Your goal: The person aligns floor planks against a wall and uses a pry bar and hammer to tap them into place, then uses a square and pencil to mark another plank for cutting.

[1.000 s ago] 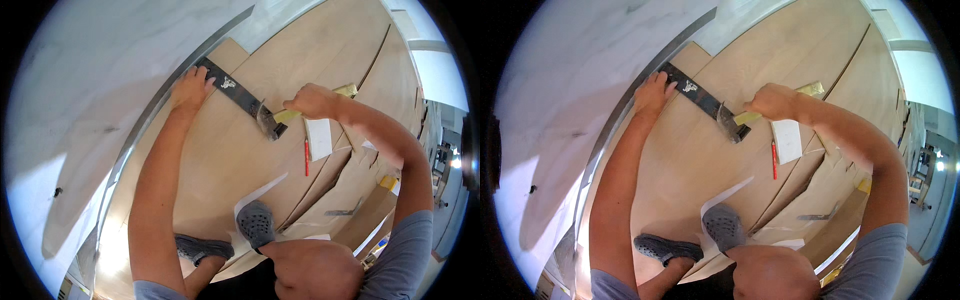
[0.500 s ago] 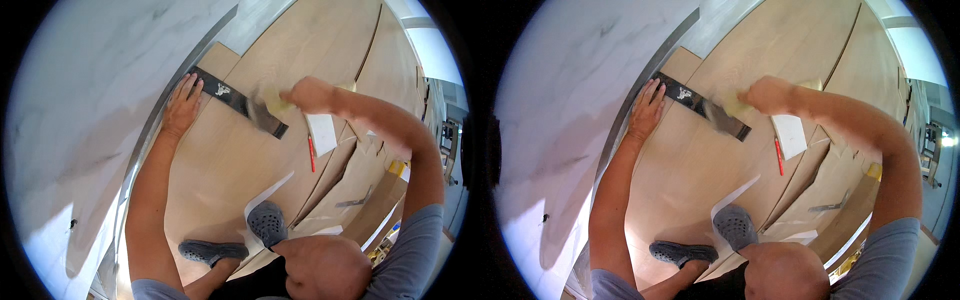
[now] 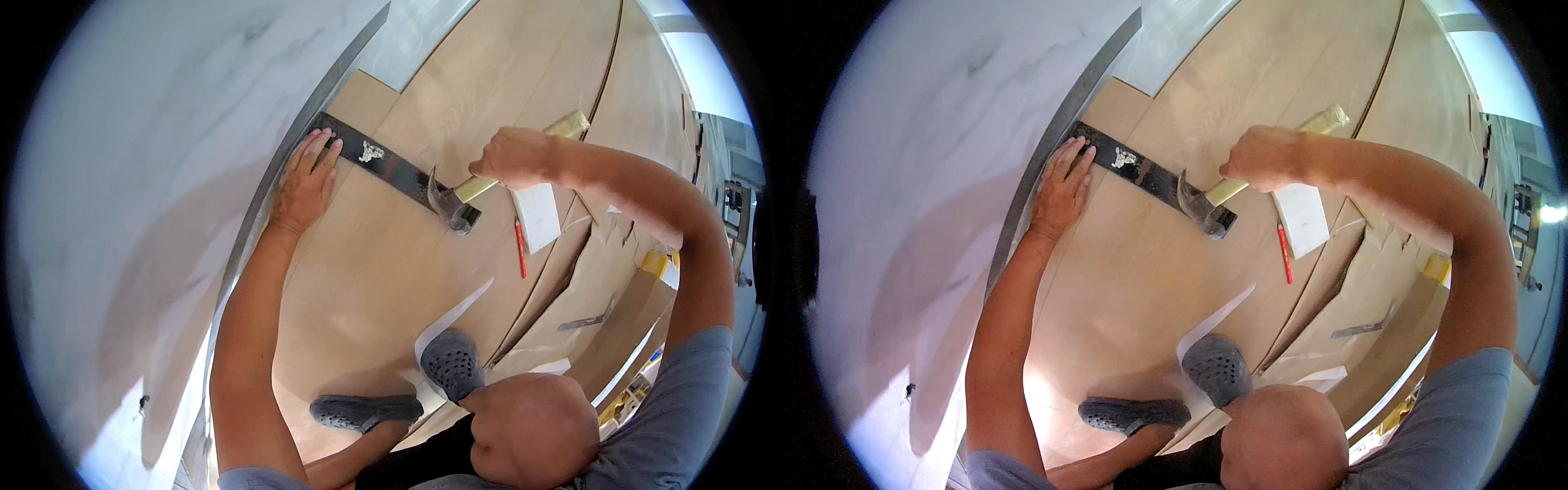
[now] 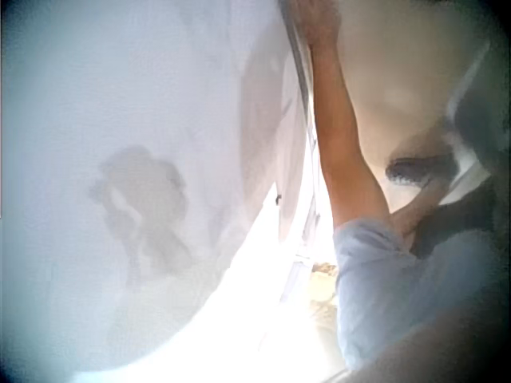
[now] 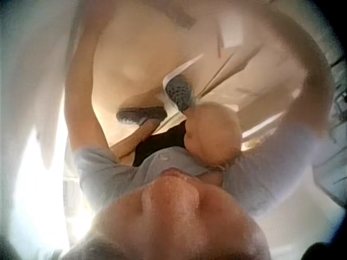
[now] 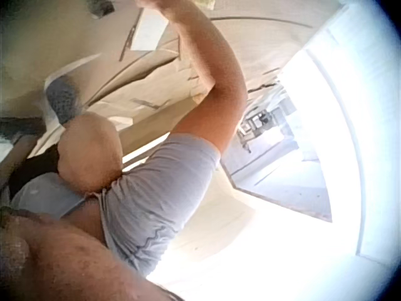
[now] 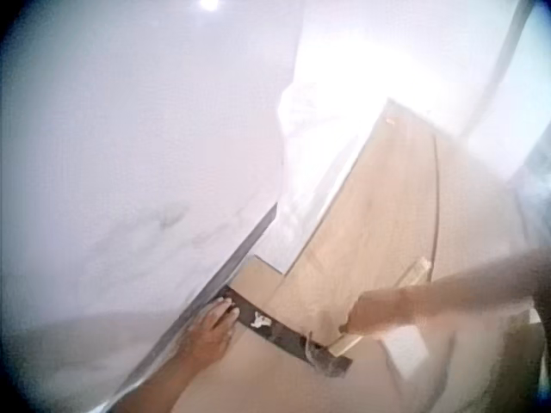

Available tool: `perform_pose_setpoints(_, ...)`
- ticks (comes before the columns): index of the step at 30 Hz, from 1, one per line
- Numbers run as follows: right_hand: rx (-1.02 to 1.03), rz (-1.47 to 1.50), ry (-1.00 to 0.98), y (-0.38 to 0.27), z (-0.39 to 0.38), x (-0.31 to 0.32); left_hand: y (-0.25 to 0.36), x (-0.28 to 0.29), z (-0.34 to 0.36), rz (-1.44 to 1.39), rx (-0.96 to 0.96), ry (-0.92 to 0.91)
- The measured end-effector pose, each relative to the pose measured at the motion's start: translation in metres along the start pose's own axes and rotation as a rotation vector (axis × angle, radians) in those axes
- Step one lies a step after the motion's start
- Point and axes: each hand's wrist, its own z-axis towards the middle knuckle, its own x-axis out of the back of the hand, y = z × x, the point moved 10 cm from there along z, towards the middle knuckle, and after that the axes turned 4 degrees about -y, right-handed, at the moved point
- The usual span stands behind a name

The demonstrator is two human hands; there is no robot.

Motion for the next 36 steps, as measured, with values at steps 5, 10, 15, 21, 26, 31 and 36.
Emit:
perform_pose_setpoints(5, -0.122, 0.363, 0.189, 0.017, -0.007, 0.024, -0.002, 0.002, 0.002, -0.104, 0.006, -0.033)
perform_pose_setpoints(10, -0.056, 0.04, -0.027, 0.01, 0.001, -0.011, -0.005, 0.0, 0.002, -0.087, 0.018, -0.064)
perform_pose_setpoints(15, -0.026, 0.268, 0.111, 0.013, 0.001, 0.019, -0.007, 0.001, -0.003, -0.083, 0.025, -0.072)
perform_pose_setpoints(21, -0.054, -0.019, -0.006, 0.009, -0.005, -0.011, 0.001, -0.001, -0.001, -0.06, -0.039, -0.042)
perform_pose_setpoints(26, -0.086, 0.166, 0.12, -0.01, -0.021, -0.008, 0.006, 0.003, -0.006, -0.007, -0.043, -0.02)
perform_pose_setpoints(31, -0.272, 0.494, 0.385, -0.036, -0.024, -0.021, 0.008, 0.0, -0.003, 0.062, -0.022, -0.018)
perform_pose_setpoints(36, -0.209, 0.443, 0.875, -0.058, 0.012, 0.007, 0.028, -0.013, -0.039, 0.167, 0.124, -0.118)
